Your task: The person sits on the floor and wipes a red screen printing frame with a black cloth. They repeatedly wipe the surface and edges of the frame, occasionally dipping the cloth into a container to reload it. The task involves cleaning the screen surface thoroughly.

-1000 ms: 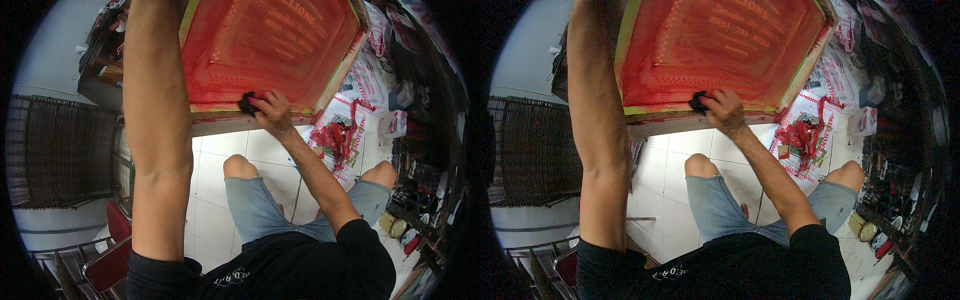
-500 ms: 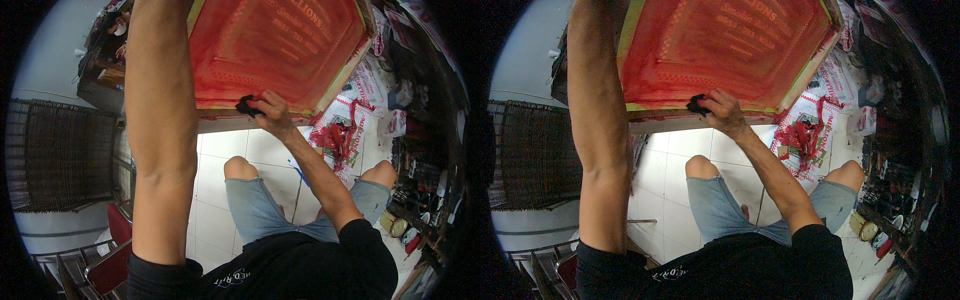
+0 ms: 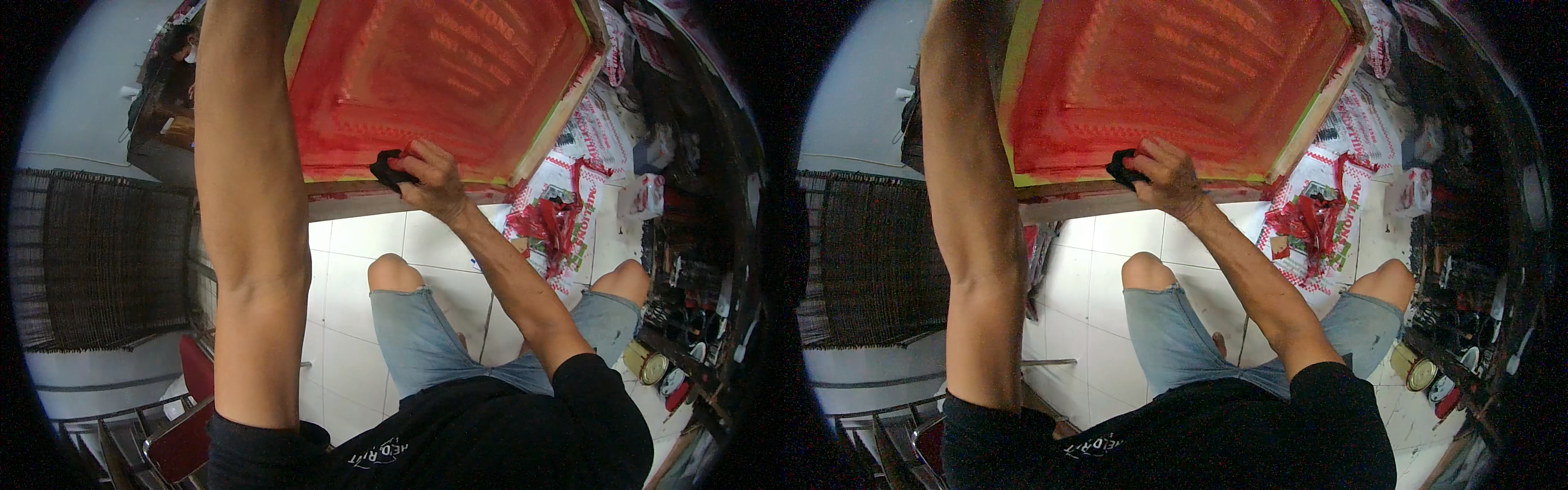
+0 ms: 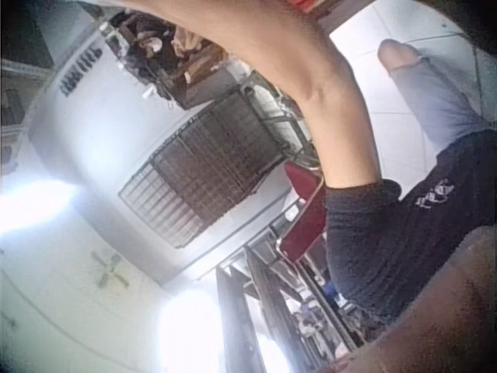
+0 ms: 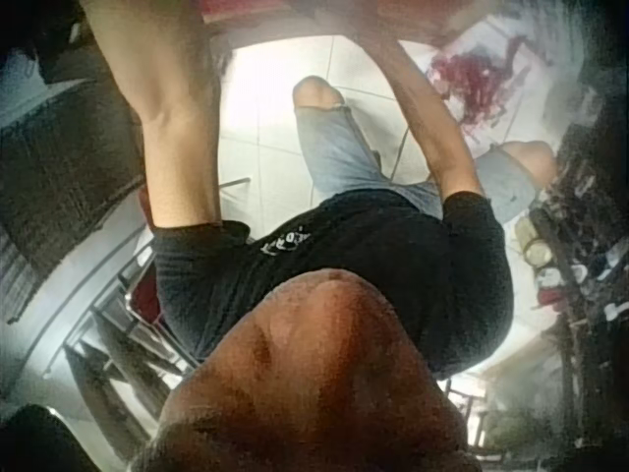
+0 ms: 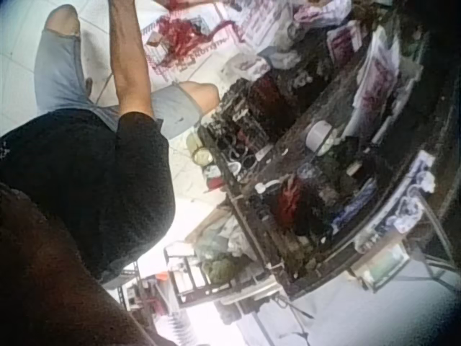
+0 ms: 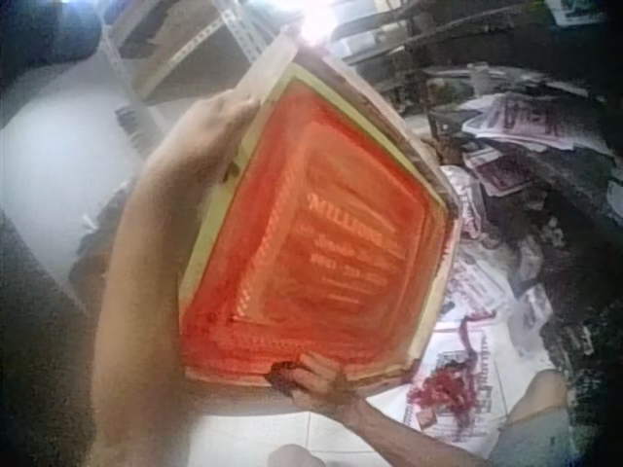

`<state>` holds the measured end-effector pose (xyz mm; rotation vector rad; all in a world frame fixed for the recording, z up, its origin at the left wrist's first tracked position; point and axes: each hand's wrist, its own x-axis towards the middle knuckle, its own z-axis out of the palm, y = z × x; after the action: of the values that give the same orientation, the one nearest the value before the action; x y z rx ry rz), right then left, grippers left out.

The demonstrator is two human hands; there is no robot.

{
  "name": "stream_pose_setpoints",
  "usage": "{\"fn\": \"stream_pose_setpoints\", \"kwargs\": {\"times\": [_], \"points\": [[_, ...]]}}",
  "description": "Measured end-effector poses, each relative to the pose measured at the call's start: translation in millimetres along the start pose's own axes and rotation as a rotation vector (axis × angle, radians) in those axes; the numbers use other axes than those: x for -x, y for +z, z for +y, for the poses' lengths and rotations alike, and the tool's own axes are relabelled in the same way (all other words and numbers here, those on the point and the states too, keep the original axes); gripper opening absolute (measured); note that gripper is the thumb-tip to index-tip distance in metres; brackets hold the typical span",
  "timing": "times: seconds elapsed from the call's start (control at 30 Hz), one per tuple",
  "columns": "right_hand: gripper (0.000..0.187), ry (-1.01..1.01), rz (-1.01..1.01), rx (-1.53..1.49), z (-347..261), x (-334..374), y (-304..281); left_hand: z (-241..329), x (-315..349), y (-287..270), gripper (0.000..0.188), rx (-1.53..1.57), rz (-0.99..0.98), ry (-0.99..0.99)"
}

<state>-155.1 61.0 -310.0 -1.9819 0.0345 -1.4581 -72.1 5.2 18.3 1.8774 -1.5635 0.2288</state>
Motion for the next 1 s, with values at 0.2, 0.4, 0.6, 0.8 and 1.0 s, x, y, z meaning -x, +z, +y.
{"fn": "stream_pose_setpoints", "kwargs": {"times": [0.2,0.4,0.6,0.8,1.0], "points": [[0.028,-0.260,0.063,-0.191,-61,-61,38,3,4,8,0.036,0.039,0.031,0.005],[0.029,0.023,-0.024,-0.025,6,20,2,7,3,2,0.039,-0.028,0.033,-0.110],[0.023,0.525,-0.041,-0.318,13,39,-25,6,20,2,0.037,0.054,0.068,-0.047],[0.027,0.584,0.097,-0.427,-3,22,-17,16,8,5,0.034,0.051,0.060,-0.140],[0.035,0.248,0.028,0.006,6,37,-23,18,13,5,0.034,0.051,0.078,-0.090]]}}
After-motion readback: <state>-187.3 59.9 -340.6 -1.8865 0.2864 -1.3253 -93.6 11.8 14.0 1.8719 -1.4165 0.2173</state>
